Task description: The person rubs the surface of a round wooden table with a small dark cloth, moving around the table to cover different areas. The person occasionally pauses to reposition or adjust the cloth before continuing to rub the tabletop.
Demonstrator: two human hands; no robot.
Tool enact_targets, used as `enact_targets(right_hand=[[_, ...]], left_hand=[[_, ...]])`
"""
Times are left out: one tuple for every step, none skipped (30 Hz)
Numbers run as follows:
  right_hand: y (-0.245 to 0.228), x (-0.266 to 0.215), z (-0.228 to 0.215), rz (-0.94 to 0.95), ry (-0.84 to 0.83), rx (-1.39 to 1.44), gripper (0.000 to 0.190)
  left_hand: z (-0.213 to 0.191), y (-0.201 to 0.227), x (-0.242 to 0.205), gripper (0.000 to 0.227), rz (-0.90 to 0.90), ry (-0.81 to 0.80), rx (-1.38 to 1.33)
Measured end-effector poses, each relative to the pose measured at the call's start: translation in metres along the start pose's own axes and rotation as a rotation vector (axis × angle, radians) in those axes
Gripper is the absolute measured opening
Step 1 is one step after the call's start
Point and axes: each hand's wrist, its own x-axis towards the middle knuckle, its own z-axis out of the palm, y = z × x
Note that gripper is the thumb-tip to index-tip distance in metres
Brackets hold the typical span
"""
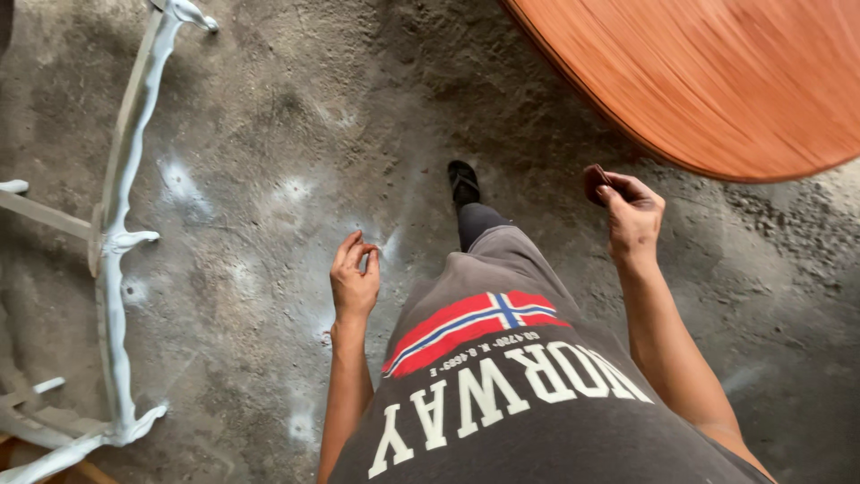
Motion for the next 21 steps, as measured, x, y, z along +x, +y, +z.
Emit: enact_targets(right_hand=[[-0.001,0.018,0.020,0.004,-0.023,0.001,0.022],[-0.002,0.035,0.040,0.031,-0.027,-0.007,0.022],[-0.006,0.056,0.061,0.052,-0.029,-0.013,0.021],[-0.010,0.076,0.081,0.073,-0.033,-0.019,0.021],[-0.015,0.090,0.097,0.096,-0.051,0.028,0.021],[-0.018,0.101,0.115,0.119,-0.069,0.075,0.021],[-0.023,0.118,0.137,0.131,-0.090,0.129,0.022],[-0.031,0.134,0.155,0.116,-0.130,0.043,0.022],[-0.039,0.145,0.168,0.111,-0.169,-0.047,0.022],[-0.046,0.153,0.180,0.106,-0.208,-0.137,0.022],[-0.052,0.160,0.194,0.095,-0.233,-0.095,0.022],[-0.059,0.164,0.207,0.085,-0.257,-0.054,0.022],[-0.067,0.175,0.218,0.066,-0.279,-0.013,0.022],[-0.074,0.184,0.228,0.060,-0.277,-0.002,0.022],[-0.079,0.188,0.235,0.059,-0.274,0.008,0.022],[-0.082,0.191,0.243,0.058,-0.271,0.018,0.022],[-0.085,0.195,0.250,0.049,-0.255,0.004,0.022],[-0.087,0.199,0.256,0.040,-0.239,-0.010,0.022],[-0.087,0.203,0.262,0.028,-0.220,-0.024,0.022],[-0.087,0.207,0.268,0.023,-0.200,-0.029,0.022],[-0.087,0.211,0.273,0.018,-0.178,-0.036,0.022]], left_hand=[[-0.010,0.005,0.016,0.021,0.072,0.023,0.042],[-0.020,0.011,0.033,0.026,0.144,0.044,0.085],[-0.029,0.021,0.056,0.028,0.105,0.036,0.097],[-0.040,0.031,0.077,0.031,0.065,0.029,0.110],[-0.047,0.040,0.092,0.034,0.022,0.016,0.116],[-0.055,0.047,0.104,0.034,0.063,0.016,0.167],[-0.065,0.056,0.122,0.034,0.112,0.025,0.219],[-0.072,0.064,0.140,0.034,0.161,0.035,0.271],[-0.077,0.071,0.156,0.032,0.092,0.032,0.211],[-0.082,0.075,0.173,0.030,0.022,0.030,0.152],[-0.086,0.077,0.187,0.028,-0.045,0.033,0.088],[-0.091,0.078,0.197,0.025,0.028,0.074,0.124],[-0.094,0.079,0.213,0.022,0.107,0.116,0.155],[-0.097,0.080,0.229,0.019,0.187,0.159,0.186],[-0.101,0.077,0.241,0.018,0.232,0.184,0.222],[-0.104,0.073,0.253,0.017,0.277,0.208,0.259],[-0.109,0.069,0.264,0.017,0.323,0.229,0.295],[-0.114,0.065,0.275,0.015,0.313,0.222,0.273],[-0.119,0.060,0.287,0.013,0.307,0.214,0.250],[-0.123,0.055,0.299,0.011,0.301,0.207,0.226],[-0.127,0.048,0.312,0.011,0.194,0.181,0.161]])
